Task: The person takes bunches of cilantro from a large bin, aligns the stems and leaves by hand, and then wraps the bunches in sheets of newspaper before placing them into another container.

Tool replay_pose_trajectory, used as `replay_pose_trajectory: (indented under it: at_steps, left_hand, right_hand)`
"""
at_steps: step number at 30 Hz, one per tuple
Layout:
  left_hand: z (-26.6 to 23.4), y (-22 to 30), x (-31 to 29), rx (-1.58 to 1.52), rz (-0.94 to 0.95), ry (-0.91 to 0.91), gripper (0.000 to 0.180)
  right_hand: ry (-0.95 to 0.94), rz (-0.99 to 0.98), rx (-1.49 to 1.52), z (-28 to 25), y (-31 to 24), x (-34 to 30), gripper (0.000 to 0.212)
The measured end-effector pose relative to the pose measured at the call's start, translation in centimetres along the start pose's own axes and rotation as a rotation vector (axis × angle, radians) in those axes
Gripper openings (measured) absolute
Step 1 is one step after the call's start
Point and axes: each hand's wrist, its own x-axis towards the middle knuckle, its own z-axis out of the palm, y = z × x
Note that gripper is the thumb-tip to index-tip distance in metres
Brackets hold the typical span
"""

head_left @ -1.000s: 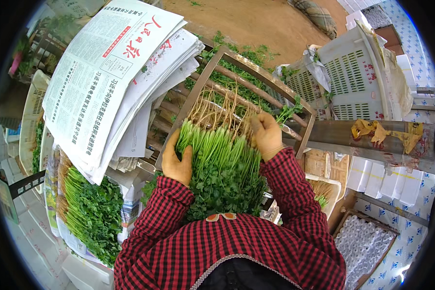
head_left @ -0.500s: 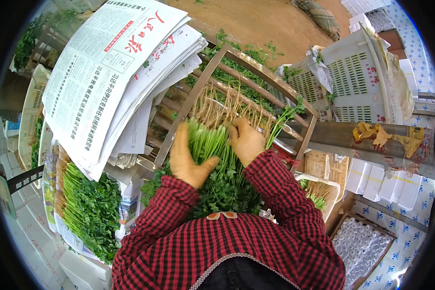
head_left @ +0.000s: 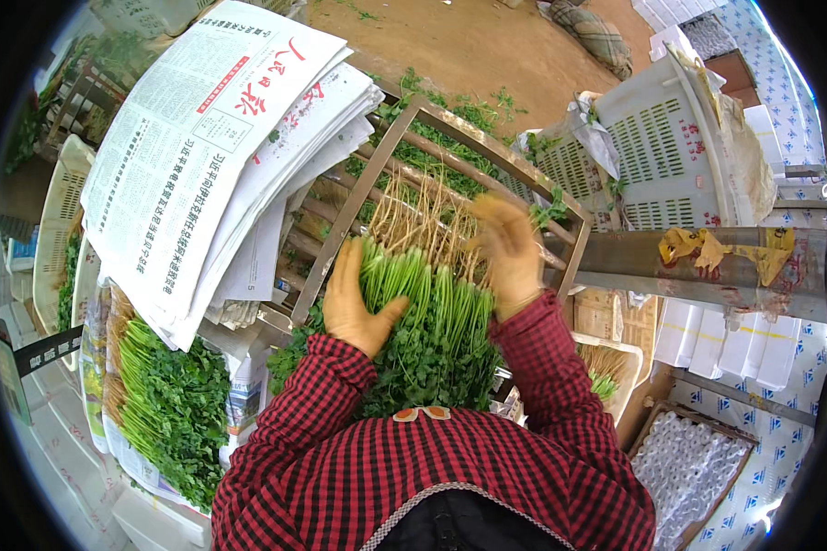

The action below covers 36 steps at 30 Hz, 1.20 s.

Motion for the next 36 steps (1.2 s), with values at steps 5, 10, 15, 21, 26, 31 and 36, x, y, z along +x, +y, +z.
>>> replay_pose_trajectory:
  at_steps: [5, 10, 15, 21, 26, 31, 36]
  left_hand:
    - [-0.7, -2.2, 0.4, -0.267, -0.108, 0.074, 0.078]
    - [-1.2, -5.5, 1.1, -0.486, -0.203, 0.007, 0.068]
    - [-0.8, -5.5, 0.8, -0.645, -0.251, 0.012, 0.066]
    - [0.4, -7.6, 0.6, -0.746, -0.166, 0.048, 0.065]
    - [0.7, -8.3, 0.6, -0.796, -0.208, 0.050, 0.066]
    - [0.1, -8.0, 0.8, -0.910, -0.206, 0.035, 0.063]
    - [-1.1, -6.6, 0.8, -0.903, -0.271, 0.016, 0.058]
  right_hand:
    - [-0.469, 0.011, -0.841, 4.8, 0.6, -2.6, 0.058]
    - [-0.477, -0.019, -0.900, 3.0, 1.0, -2.9, 0.047]
    - [-0.510, 0.017, -1.030, 3.8, 1.1, -2.3, 0.038]
    - [-0.750, 0.065, -1.327, 6.0, -0.6, 0.0, 0.042]
    - [-0.844, -0.315, -1.408, 5.7, 2.5, 0.8, 0.015]
    - [-0.747, -0.590, -1.211, 3.9, 1.2, 0.2, 0.009]
    - [-0.732, -0.442, -1.338, 3.3, 1.5, -0.3, 0.011]
